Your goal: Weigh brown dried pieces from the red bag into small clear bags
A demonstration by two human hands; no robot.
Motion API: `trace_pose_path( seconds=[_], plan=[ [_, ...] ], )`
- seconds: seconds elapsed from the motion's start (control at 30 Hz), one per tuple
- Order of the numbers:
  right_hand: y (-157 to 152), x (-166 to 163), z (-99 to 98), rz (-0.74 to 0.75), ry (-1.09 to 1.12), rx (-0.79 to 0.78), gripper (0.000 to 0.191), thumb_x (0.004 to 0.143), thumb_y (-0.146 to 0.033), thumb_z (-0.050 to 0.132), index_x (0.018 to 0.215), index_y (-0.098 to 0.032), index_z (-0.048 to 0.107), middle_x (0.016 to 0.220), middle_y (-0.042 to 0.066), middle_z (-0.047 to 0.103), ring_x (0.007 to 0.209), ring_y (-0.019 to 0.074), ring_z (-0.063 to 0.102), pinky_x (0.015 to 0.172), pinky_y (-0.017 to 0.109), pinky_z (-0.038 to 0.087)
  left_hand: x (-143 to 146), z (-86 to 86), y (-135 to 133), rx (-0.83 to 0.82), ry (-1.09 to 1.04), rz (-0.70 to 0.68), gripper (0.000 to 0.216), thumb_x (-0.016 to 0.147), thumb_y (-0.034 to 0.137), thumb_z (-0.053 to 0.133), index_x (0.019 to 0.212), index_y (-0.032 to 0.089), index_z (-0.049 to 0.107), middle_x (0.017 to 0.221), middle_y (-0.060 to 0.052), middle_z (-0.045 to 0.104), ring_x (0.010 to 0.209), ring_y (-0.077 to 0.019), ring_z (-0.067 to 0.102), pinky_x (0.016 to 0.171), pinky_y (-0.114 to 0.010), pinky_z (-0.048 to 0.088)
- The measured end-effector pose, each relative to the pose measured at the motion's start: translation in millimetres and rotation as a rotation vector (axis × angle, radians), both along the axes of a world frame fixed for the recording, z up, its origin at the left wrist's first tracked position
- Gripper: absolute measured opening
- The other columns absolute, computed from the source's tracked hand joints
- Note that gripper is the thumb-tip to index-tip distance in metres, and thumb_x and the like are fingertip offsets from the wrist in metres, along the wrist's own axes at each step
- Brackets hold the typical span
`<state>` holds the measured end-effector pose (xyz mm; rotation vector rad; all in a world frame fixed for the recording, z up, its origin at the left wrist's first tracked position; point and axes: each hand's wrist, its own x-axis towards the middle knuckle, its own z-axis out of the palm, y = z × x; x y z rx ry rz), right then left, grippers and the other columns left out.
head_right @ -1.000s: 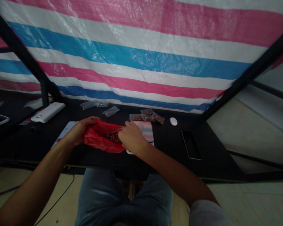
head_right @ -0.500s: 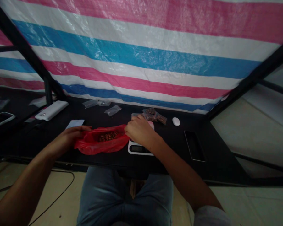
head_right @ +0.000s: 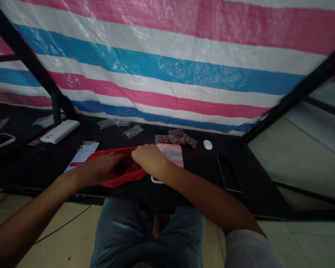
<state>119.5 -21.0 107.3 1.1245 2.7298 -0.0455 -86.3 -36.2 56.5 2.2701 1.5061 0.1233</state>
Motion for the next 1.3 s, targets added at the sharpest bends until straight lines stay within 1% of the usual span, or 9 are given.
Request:
trace_pose_path(
  seconds=[0.27, 0.43, 0.53, 0.67, 0.8, 0.93, 1.07, 1.17, 1.3],
  plan=[
    [0.5, 1.9, -4.2, -0.082, -0.074, 0.000, 0.056, 0.080, -0.008, 0.079, 0.133, -0.004, 0.060, 0.132, 0.023, 0.066, 0.117, 0.0320, 0.069, 0.088, 0.037, 0.060, -24.5, 4.0, 11.1, -0.218, -0.357, -0.073, 0.066, 0.073, 0.028, 0.074, 0.138, 0.025, 0.064, 0.138, -0.012, 0.071, 0.127, -0.0317, 0.067, 0.109, -0.042, 0.051],
    [25.7, 3.0, -23.2, -0.030, -0.129, -0.086, 0.068, 0.074, -0.023, 0.089, 0.134, -0.009, 0.060, 0.133, 0.020, 0.067, 0.118, 0.0315, 0.070, 0.091, 0.038, 0.057, -47.7, -19.7, 10.2, -0.267, -0.501, 0.067, 0.077, 0.076, 0.034, 0.076, 0.148, 0.020, 0.055, 0.149, -0.014, 0.062, 0.130, -0.0297, 0.066, 0.113, -0.045, 0.051],
    [33.3, 5.2, -25.3, 0.026, -0.104, -0.154, 0.059, 0.078, -0.029, 0.085, 0.130, -0.011, 0.064, 0.132, 0.018, 0.070, 0.115, 0.0310, 0.071, 0.087, 0.034, 0.055, -57.5, -31.7, 3.2, -0.183, -0.494, 0.100, 0.079, 0.075, 0.040, 0.080, 0.147, 0.020, 0.057, 0.148, -0.014, 0.064, 0.130, -0.0306, 0.066, 0.113, -0.045, 0.052],
    [30.6, 8.2, -13.5, 0.081, -0.058, -0.164, 0.037, 0.082, -0.023, 0.083, 0.118, -0.016, 0.073, 0.122, 0.012, 0.076, 0.112, 0.0289, 0.071, 0.085, 0.032, 0.050, -57.4, -19.0, -7.7, 0.000, -0.428, 0.076, 0.060, 0.088, 0.049, 0.070, 0.141, 0.022, 0.063, 0.141, -0.011, 0.069, 0.127, -0.0304, 0.067, 0.113, -0.046, 0.052],
    [19.8, 8.2, 3.7, 0.163, -0.021, 0.044, 0.027, 0.086, -0.031, 0.082, 0.106, -0.014, 0.077, 0.125, 0.016, 0.073, 0.122, 0.0324, 0.063, 0.094, 0.039, 0.046, -46.1, 1.5, -11.3, 0.164, -0.339, -0.021, 0.041, 0.098, 0.045, 0.058, 0.130, 0.023, 0.070, 0.136, -0.010, 0.072, 0.125, -0.0282, 0.067, 0.112, -0.043, 0.051],
    [10.9, -2.2, 6.8, 0.314, 0.087, 0.235, 0.018, 0.101, -0.017, 0.060, 0.106, -0.011, 0.077, 0.118, 0.016, 0.073, 0.117, 0.0286, 0.064, 0.097, 0.042, 0.045, -32.9, -1.5, -5.2, 0.144, -0.262, -0.110, 0.049, 0.093, 0.038, 0.065, 0.141, 0.024, 0.062, 0.146, -0.009, 0.065, 0.133, -0.0280, 0.062, 0.118, -0.042, 0.046],
    [14.7, -10.7, -16.2, 0.346, 0.150, 0.070, 0.016, 0.097, -0.017, 0.067, 0.109, -0.009, 0.075, 0.113, 0.016, 0.074, 0.107, 0.0251, 0.069, 0.091, 0.037, 0.050, -26.5, -19.2, -0.7, 0.052, -0.176, -0.086, 0.092, 0.075, 0.042, 0.083, 0.157, 0.020, 0.045, 0.161, -0.017, 0.049, 0.144, -0.0356, 0.052, 0.121, -0.047, 0.043],
    [25.5, -7.1, -42.3, 0.177, 0.145, -0.028, 0.049, 0.076, -0.015, 0.089, 0.119, -0.003, 0.069, 0.125, 0.024, 0.068, 0.115, 0.0309, 0.067, 0.091, 0.038, 0.054, -28.7, -30.5, -0.7, -0.038, -0.118, -0.046, 0.116, 0.067, 0.045, 0.088, 0.163, 0.014, 0.030, 0.164, -0.022, 0.042, 0.147, -0.0384, 0.048, 0.123, -0.049, 0.040],
    [44.3, 0.5, -69.5, 0.122, 0.182, -0.179, 0.076, 0.059, -0.018, 0.098, 0.125, -0.002, 0.064, 0.126, 0.024, 0.066, 0.115, 0.0335, 0.066, 0.096, 0.041, 0.055, -37.7, -38.3, 0.0, -0.100, -0.206, -0.067, 0.116, 0.068, 0.045, 0.087, 0.164, 0.014, 0.028, 0.163, -0.021, 0.043, 0.148, -0.0361, 0.047, 0.126, -0.048, 0.036]
  ],
)
